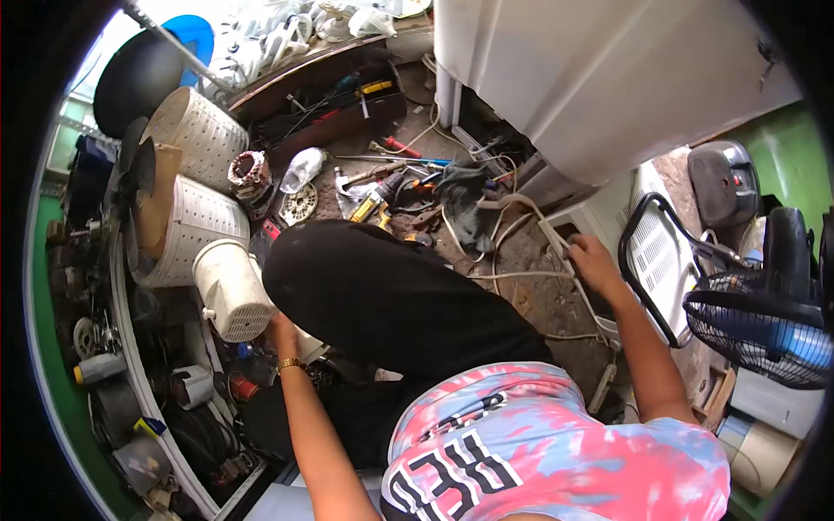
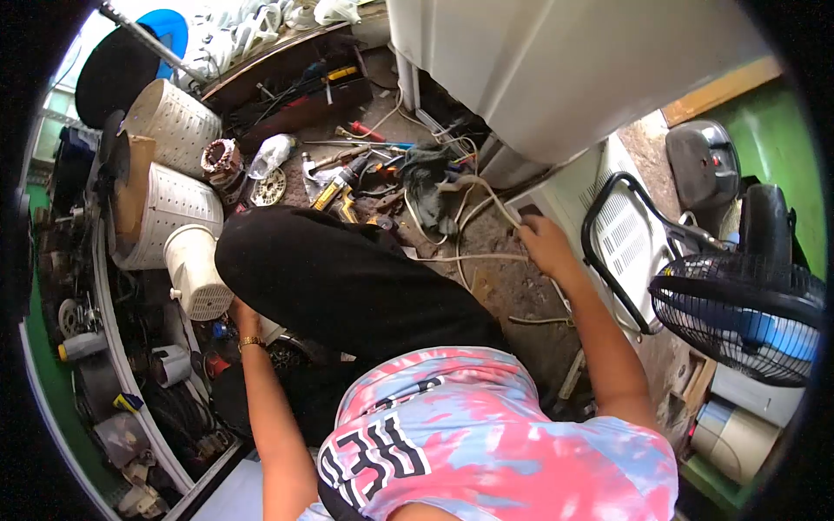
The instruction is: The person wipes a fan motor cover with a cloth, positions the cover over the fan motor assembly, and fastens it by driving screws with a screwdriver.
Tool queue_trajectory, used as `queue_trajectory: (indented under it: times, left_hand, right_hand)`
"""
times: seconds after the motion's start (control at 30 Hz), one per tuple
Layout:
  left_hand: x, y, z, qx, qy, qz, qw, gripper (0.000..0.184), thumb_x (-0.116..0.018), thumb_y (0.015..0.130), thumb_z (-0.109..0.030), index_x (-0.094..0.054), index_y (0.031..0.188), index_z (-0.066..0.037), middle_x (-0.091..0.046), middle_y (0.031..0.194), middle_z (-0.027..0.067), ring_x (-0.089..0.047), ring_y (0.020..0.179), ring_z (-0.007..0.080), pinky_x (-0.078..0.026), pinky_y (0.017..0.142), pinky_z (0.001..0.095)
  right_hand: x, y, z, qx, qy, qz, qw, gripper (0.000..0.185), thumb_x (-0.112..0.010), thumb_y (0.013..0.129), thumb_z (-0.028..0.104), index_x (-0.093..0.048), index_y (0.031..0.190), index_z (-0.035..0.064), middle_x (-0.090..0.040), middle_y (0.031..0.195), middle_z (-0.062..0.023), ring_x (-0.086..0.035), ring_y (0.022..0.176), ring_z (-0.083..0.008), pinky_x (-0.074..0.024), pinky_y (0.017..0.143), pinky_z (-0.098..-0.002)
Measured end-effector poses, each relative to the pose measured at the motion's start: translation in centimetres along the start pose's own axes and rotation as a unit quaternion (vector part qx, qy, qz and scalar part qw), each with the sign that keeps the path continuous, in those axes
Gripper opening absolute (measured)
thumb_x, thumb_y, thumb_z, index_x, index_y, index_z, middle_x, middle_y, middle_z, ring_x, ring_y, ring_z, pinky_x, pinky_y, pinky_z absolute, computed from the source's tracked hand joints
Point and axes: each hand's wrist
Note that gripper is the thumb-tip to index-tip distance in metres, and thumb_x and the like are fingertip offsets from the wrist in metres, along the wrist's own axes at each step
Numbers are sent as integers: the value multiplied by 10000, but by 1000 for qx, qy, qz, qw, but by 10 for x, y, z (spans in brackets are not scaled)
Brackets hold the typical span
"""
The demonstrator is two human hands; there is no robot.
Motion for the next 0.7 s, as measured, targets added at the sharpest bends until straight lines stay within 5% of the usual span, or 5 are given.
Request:
queue_trajectory:
  times: [0.13,0.33,0.37,0.53,0.7]
  left_hand:
    - [-20,39,55,-69,-12,14,997,392,-528,914,-285,-575,1085,64,-601,1142,281,-572,1024,416,-450,862,466]
    - [-14,37,34,-18,-48,-17,999,395,-587,897,-243,-608,1150,61,-637,1194,163,-604,1028,247,-458,874,359]
    - [-11,27,18,1,-51,-24,998,395,-581,901,-244,-609,1145,66,-636,1193,166,-604,1024,249,-459,869,363]
    - [-5,25,17,17,-96,39,994,525,-646,835,-266,-563,1197,105,-572,1291,236,-567,1128,341,-410,970,377]
    - [-6,16,0,0,-46,31,998,569,-645,831,-338,-570,1201,88,-572,1287,234,-545,1159,361,-395,983,386]
  right_hand:
    - [-38,-30,-78,-133,168,28,976,261,-520,901,208,-606,954,-33,-542,700,-97,-599,612,-198,-485,581,-351]
    - [-40,-15,-44,-165,187,76,966,453,-508,939,84,-368,1363,7,-632,861,-186,-645,555,-278,-493,421,-379]
    - [-37,-15,-47,-238,136,87,958,498,-559,884,69,-374,1341,-7,-573,1062,-227,-641,911,-327,-536,820,-498]
    - [-72,17,-48,116,-262,20,958,555,-613,815,76,-438,1339,14,-430,1344,-287,-474,1212,-424,-411,1006,-501]
    - [-140,173,13,198,-8,-132,971,261,-639,807,112,-583,1036,1,-630,1027,-209,-596,1034,-402,-494,869,-454]
Point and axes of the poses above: each hand's wrist, its own y-axis towards the middle knuckle, its own x-axis out of the back of the hand, z = x × y
